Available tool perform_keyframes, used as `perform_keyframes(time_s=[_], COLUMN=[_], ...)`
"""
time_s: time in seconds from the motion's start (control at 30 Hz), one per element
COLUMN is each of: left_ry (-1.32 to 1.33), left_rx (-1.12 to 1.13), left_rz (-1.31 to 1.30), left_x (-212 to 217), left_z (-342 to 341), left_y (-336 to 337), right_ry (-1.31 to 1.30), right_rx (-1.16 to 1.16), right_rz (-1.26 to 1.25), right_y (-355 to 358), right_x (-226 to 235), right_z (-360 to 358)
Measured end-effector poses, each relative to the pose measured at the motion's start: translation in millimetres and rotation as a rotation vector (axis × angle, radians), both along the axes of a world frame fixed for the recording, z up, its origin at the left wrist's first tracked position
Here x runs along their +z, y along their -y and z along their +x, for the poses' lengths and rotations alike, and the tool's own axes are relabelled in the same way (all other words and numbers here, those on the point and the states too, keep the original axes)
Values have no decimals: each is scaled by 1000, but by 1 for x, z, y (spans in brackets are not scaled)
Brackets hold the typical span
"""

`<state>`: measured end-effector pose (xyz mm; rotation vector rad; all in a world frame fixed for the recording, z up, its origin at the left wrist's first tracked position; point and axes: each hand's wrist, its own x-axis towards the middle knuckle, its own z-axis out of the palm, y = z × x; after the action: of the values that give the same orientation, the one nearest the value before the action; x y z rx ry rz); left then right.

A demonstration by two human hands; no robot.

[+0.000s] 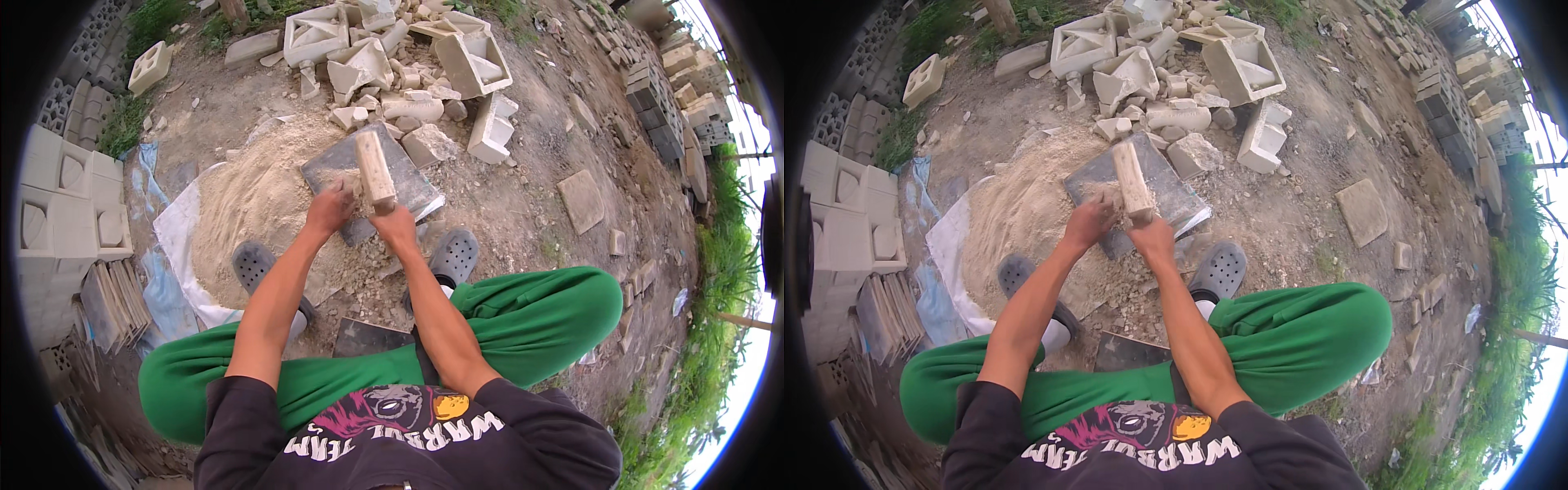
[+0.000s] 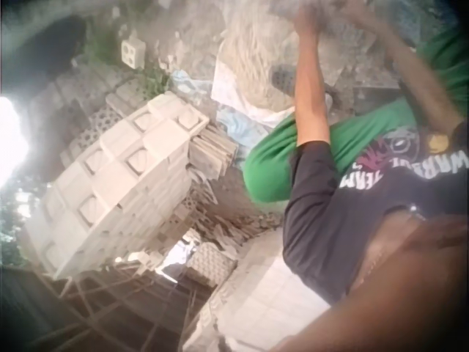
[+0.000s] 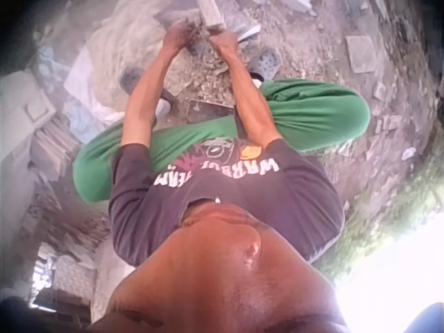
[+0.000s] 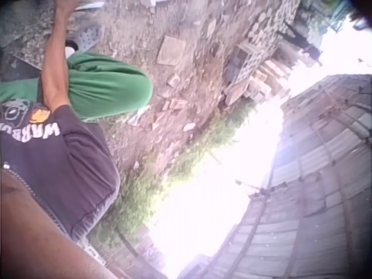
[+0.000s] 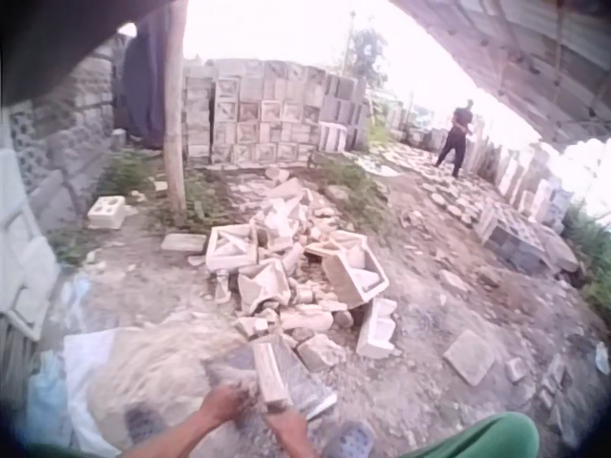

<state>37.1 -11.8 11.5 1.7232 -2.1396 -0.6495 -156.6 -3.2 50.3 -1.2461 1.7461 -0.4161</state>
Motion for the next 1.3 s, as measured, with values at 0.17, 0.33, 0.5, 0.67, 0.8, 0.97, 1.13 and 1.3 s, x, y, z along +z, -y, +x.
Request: perform_keyframes(time_s=[0.17, 0.33, 0.5, 0.67, 0.8, 0.97, 1.13, 1.3], left_ry=[10, -23, -25, 54, 1, -38, -26, 21], left_rx=[103, 200, 257, 350, 293, 327, 307, 358], left_rz=[-50, -166, -146, -15, -25, 12, 246, 37], left_x=[-2, -6, -8, -23, -17, -17, -3, -6], left_z=[-2, -8, -25, -12, -20, -18, -20, -17], left_y=[-18, -29, -22, -17, -17, -18, -6, -13], right_ry=[-27, 70, 83, -239, -88, 36, -158, -59], right_rx=[-73, -106, -3, 214, 41, 51, 102, -38], right_rz=[-189, -367, -351, -31, -215, -485, 20, -160], right_y=[-3, 28, 23, 2, 14, 20, 6, 8], right_x=[9, 69, 22, -7, 15, 51, -28, -14], right_z=[-3, 5, 3, 13, 4, 20, 0, -13])
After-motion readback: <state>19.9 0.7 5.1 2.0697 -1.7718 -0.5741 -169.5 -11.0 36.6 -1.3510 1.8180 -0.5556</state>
